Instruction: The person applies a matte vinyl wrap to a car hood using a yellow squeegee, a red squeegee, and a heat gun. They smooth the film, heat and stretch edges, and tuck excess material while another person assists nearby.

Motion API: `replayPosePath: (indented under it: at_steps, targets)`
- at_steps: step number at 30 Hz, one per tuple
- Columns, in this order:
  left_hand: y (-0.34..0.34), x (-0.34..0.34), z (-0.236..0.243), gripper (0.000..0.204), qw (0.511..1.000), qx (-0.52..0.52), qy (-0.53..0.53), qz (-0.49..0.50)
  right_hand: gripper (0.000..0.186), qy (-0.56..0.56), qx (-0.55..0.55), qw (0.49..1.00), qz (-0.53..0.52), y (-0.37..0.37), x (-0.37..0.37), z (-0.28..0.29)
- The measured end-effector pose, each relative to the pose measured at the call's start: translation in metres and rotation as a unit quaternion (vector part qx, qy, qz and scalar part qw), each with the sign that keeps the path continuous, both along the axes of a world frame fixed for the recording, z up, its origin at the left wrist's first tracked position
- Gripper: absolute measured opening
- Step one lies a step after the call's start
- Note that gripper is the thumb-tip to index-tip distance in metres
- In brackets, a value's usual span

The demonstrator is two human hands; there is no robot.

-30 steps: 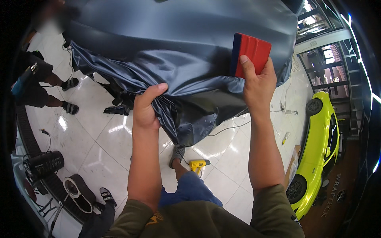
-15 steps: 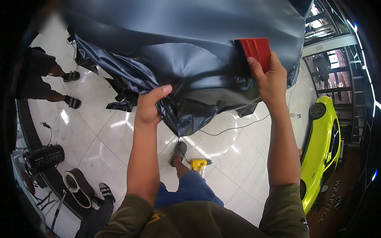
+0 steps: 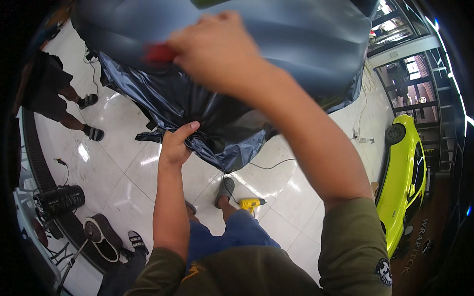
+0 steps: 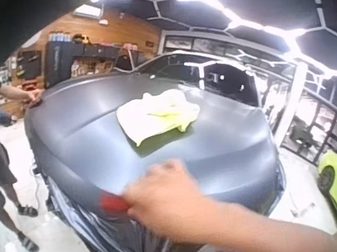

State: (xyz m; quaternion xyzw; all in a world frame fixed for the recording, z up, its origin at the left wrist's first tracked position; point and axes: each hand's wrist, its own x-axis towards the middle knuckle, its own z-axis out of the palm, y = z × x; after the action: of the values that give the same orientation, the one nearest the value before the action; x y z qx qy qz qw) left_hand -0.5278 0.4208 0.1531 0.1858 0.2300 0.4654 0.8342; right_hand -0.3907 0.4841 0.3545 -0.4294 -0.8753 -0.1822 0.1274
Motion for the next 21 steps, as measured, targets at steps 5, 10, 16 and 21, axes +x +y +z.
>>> replayPosePath:
  at_steps: [5,10,16,21]
  targets:
    - [-0.005,-0.01,0.001,0.033,1.0,0.026,-0.001,0.011,0.035,0.247,-0.052,0.937,-0.241,-0.054,0.118,0.01]
    - [-0.006,-0.004,0.002,0.028,1.0,0.01,0.016,-0.008,0.029,0.217,-0.023,0.931,-0.293,-0.067,0.124,-0.021]
    - [-0.007,0.003,0.0,0.029,0.999,-0.017,-0.024,0.014,0.018,0.061,0.039,0.991,-0.11,-0.028,0.047,-0.018]
    - [-0.014,0.031,0.048,0.025,0.988,-0.035,-0.132,0.074,0.038,0.379,-0.032,0.888,-0.26,-0.051,0.107,-0.016]
